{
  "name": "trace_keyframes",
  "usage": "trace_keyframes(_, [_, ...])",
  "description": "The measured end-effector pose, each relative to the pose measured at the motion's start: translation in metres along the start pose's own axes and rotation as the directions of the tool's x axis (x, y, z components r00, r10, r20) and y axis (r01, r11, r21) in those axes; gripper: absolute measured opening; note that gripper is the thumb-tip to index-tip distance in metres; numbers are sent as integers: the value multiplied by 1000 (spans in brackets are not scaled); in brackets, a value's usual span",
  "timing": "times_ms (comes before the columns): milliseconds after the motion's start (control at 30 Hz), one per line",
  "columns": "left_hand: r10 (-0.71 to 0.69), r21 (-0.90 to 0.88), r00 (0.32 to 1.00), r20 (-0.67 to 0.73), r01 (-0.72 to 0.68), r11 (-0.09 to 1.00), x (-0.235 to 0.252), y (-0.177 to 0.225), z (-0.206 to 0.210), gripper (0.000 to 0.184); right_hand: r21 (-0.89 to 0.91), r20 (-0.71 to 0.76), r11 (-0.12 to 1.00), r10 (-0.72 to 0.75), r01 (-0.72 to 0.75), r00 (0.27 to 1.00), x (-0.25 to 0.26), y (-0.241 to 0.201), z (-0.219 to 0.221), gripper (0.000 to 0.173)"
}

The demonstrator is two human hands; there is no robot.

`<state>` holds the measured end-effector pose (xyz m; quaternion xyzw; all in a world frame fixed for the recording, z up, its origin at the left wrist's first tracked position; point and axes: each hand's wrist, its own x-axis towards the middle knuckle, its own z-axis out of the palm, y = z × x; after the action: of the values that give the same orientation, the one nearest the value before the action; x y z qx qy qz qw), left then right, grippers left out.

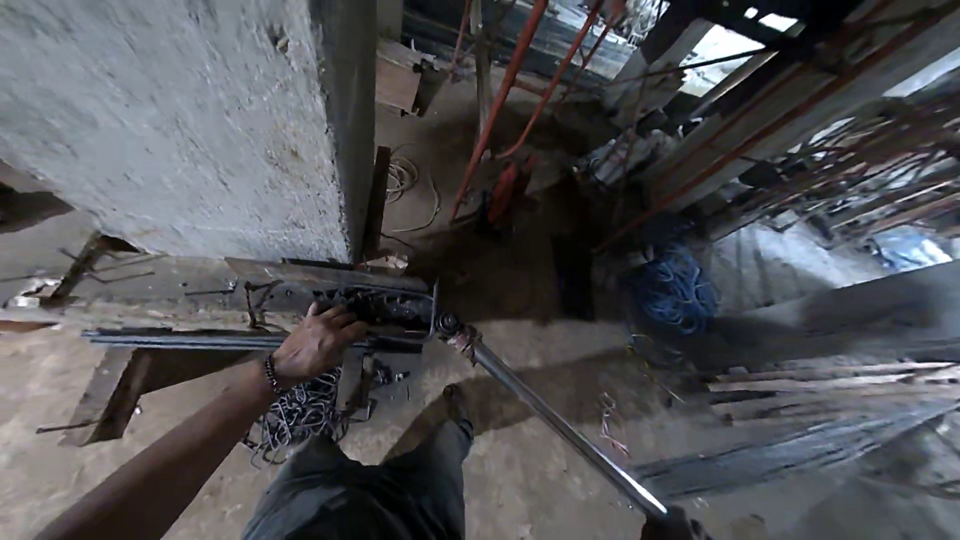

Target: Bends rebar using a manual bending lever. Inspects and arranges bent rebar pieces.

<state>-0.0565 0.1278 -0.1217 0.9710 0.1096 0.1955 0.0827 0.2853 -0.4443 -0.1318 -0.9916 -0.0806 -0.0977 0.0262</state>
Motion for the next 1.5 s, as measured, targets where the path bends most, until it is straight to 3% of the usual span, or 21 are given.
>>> trace_keyframes(67, [-12, -47, 1000, -9, 12, 999, 0, 4, -1, 24, 35, -26, 994, -106, 107, 994, 32, 6, 7, 22])
trace_keyframes(133, [-37, -90, 999, 13, 38, 995, 1, 5, -3, 29, 52, -10, 994, -94, 94, 996, 48, -1, 5, 21])
trace_keyframes(300, [-66, -138, 994, 85, 77, 987, 0, 2, -10, 32, 76, -45, 997, 16, -13, 999, 14, -7, 7, 22])
trace_keyframes(433, [-105, -156, 987, 120, 124, 980, 2, 5, -12, 35, 107, -79, 994, 14, -6, 997, 27, -10, 11, 20])
trace_keyframes(500, [-119, -81, 984, 135, 130, 988, 3, 10, -17, 37, 116, -97, 993, 20, -8, 995, 27, -11, 20, 19])
trace_keyframes(600, [-153, 97, 972, 178, 137, 986, 11, 30, -26, 53, 119, -77, 993, 11, -2, 997, 22, -5, 25, 20])
trace_keyframes(733, [-299, -96, 941, 157, 316, 944, 19, 30, -13, 43, 144, -109, 989, 3, 13, 994, 20, -1, 23, 17])
trace_keyframes(900, [-270, -92, 959, 89, 278, 956, 24, 30, -13, 46, 143, -138, 990, 39, -19, 990, -4, -2, 20, 16])
trace_keyframes(1167, [-268, -86, 956, 115, 279, 957, 23, 25, -14, 47, 105, -45, 980, 175, -170, 983, -52, -7, 0, 17])
trace_keyframes(1367, [-282, -112, 954, 106, 293, 950, 24, 29, -14, 50, 116, -80, 992, 57, -48, 995, 7, -1, 18, 17])
trace_keyframes(1500, [-275, -134, 958, 85, 284, 949, 23, 26, -12, 49, 133, -109, 989, 87, -72, 990, -4, -6, 21, 17])
